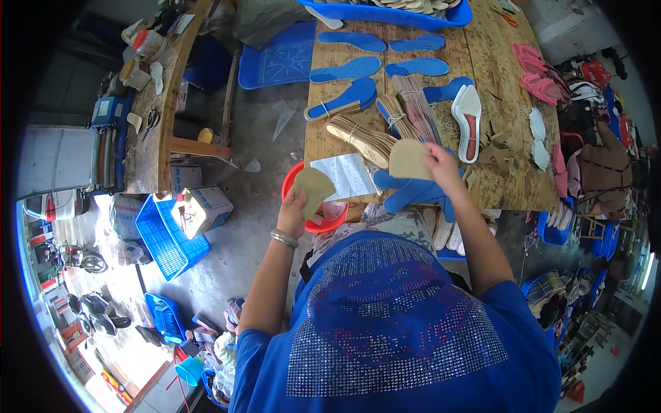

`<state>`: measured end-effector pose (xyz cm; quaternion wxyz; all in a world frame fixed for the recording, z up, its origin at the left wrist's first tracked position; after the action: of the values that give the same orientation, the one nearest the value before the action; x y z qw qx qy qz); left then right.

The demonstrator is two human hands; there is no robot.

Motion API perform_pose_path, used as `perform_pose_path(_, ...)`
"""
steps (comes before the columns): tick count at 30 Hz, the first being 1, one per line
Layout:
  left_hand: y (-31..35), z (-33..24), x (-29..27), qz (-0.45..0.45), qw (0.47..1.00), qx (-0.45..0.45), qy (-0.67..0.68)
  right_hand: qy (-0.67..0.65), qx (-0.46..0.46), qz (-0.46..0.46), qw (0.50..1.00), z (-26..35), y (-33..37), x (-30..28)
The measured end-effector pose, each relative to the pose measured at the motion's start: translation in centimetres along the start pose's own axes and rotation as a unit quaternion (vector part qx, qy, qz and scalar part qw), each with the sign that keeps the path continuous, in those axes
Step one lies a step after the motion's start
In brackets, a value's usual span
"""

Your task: The person assembles slippers by feeding blue insoles and beige outsoles through a roller machine to bond them. They then pick up the bonded pairs, peel off protective paper from the beige outsoles, and stack the finished slippers on a wooden table.

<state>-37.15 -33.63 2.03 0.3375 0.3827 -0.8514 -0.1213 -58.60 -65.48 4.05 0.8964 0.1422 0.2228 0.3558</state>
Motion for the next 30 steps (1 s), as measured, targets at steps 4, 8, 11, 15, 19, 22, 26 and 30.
perform_pose_path(4, -4.2, 3.2, -0.7, -0.023, 0.998, -0.013, -0.052, -0.013, 0.025, 0.032, 0.999, 0.7, -1.3, 0.3)
perform_pose_path(8, -8.2, 2.8, 0.0, -0.038, 0.993, 0.023, -0.106, 0.052, 0.057, 0.135, 0.988, 0.8, 1.0, 6.5)
perform_pose_path(11, -10.8, 2.4, -1.1, -0.041, 0.987, 0.044, -0.151, 0.139, -0.018, 0.184, 0.973, -0.7, 1.8, 12.9)
perform_pose_path(15, -14.5, 2.7, -2.5, -0.026, 0.955, 0.074, -0.286, 0.143, -0.009, 0.202, 0.969, -2.6, 0.3, 17.4)
perform_pose_path(19, -13.8, 1.2, -4.3, -0.108, 0.849, 0.098, -0.508, 0.261, -0.062, 0.123, 0.955, 0.2, -0.5, 17.6)
perform_pose_path(22, -12.0, -0.3, -3.3, -0.122, 0.830, 0.095, -0.535, 0.282, -0.199, 0.042, 0.938, 3.7, -1.2, 15.8)
perform_pose_path(26, -9.8, -0.2, -2.9, -0.124, 0.825, 0.107, -0.541, 0.314, -0.267, -0.106, 0.905, 7.2, -4.0, 12.5)
perform_pose_path(30, -7.6, 0.8, -2.0, -0.119, 0.877, 0.117, -0.451, 0.294, -0.217, -0.125, 0.922, 7.6, -7.4, 9.2)
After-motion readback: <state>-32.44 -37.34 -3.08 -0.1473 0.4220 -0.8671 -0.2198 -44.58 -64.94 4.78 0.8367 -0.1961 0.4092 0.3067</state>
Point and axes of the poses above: each hand's wrist, its own y-axis away from the middle knuckle, its own x-axis out of the palm, z = x × y, the point moved 8 cm from there along -y, towards the middle knuckle, and after that the axes turned 10 degrees about x, right-handed, at the moved point
